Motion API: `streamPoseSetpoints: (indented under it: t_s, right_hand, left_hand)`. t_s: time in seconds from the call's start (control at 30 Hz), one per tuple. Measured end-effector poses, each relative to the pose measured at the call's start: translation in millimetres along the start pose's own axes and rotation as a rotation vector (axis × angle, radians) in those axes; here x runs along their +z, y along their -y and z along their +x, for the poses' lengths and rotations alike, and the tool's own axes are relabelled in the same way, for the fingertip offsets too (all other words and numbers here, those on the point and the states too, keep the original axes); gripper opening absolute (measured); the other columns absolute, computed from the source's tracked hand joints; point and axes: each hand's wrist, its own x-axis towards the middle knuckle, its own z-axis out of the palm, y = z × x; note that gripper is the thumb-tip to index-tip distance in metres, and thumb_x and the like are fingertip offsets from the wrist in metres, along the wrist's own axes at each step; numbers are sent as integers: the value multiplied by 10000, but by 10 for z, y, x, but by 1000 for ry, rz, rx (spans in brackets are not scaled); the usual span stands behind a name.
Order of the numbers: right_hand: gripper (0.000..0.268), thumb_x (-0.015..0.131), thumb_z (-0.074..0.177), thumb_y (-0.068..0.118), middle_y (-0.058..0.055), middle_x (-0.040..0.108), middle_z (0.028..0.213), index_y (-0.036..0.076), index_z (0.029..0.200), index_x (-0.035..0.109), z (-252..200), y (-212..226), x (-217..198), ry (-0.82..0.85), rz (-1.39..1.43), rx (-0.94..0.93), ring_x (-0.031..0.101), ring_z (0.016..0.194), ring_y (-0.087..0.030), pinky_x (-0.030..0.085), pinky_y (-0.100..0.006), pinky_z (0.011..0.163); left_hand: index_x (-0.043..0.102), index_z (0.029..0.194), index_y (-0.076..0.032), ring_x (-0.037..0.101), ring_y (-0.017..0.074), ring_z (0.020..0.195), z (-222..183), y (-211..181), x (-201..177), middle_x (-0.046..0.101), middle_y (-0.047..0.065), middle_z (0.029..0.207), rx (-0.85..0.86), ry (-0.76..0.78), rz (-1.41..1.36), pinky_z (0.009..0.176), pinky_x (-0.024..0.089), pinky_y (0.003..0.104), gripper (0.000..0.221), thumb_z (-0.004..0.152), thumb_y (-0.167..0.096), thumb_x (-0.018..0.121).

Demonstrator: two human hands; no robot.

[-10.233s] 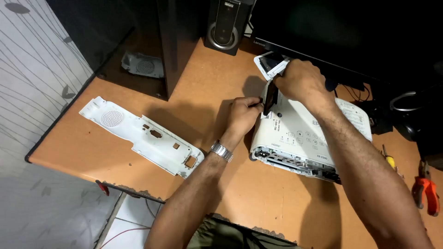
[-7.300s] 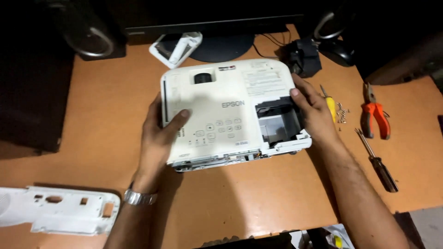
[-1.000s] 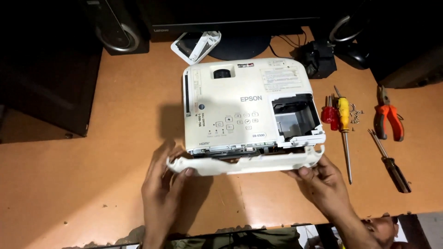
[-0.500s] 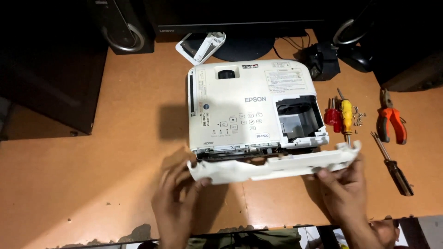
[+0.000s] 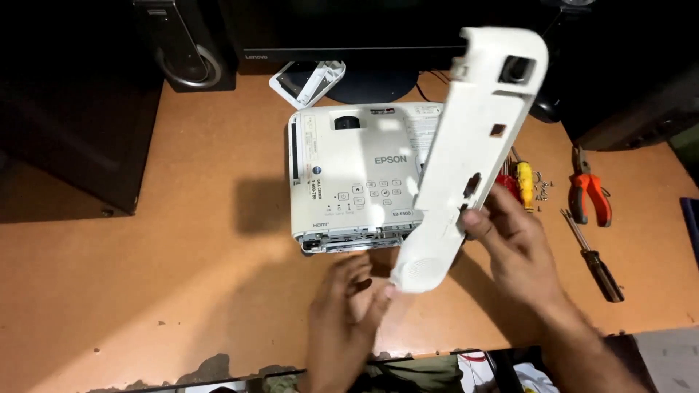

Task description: The person is reassembling a projector by fitting the top plastic cover and securing it with screws using a screwdriver.

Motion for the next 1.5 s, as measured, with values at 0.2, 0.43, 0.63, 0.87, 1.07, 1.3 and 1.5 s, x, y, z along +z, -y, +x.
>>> streamPoseSetpoints:
  t_s: [0.2,0.43,0.63,0.87,1.07,1.3,1.5]
  right_hand:
    - [557,526,1005,209,-115,658,1412,35,1529,448,251,327,-81,108,-500,-225,656,1111,-208,542,-300,851]
    - [528,484,1040,313,-39,595,852,107,1523,533,446,368,-46,287,-823,-285,577,842,-191,445,-320,781]
    - [482,637,923,366,-44,720,1311,137,1346,676,419,476,-168,109,-868,-64,660,1151,-206,476,-351,911]
    - [418,713,905,124,-78,666,1219,78,1303,593,517,469,-104,-375,-277,84,654,1076,-174,574,-283,829]
    - [243,763,921,143,1,601,982,143,1088,587,917,-240,-306,-365,-6,-134,568,885,-107,469,-232,701]
    - [253,777,967,126,-20,602,1085,91,1145,601,1008,-343,-300,-401,-196,-347,547,983,-113,454,-252,835]
    - [362,773,941,105,-67,640,1151,75,1247,583,834,-456,-266,-462,-91,-234,623,1048,-134,525,-245,890]
  left_hand:
    - [494,1391,-13,695,249,1153,588,-370,-506,636,143,1315,159,-43,-347,924,626,343,603,909,-322,684]
    - [634,1259,-85,632,92,900,1117,-747,-678,658,-9,985,33,12,-413,740,569,247,471,844,-276,749]
    - [609,972,-77,666,176,752,1172,-286,-510,660,74,926,-31,-77,-880,527,624,313,184,872,-84,763]
    - [564,923,-108,706,229,829,1267,-223,-344,683,87,958,-35,-190,-1073,654,657,362,249,838,-23,782]
    - [595,1011,-176,653,145,844,1423,-775,-652,680,-49,935,-217,-305,47,734,487,324,510,659,-445,848]
    - [518,1017,-125,582,225,891,1635,-534,-621,664,11,929,-4,-455,200,721,486,403,667,648,-541,886]
    - [486,782,-131,562,203,870,1513,-415,-628,626,-2,790,-12,-451,130,751,457,367,511,794,-574,740]
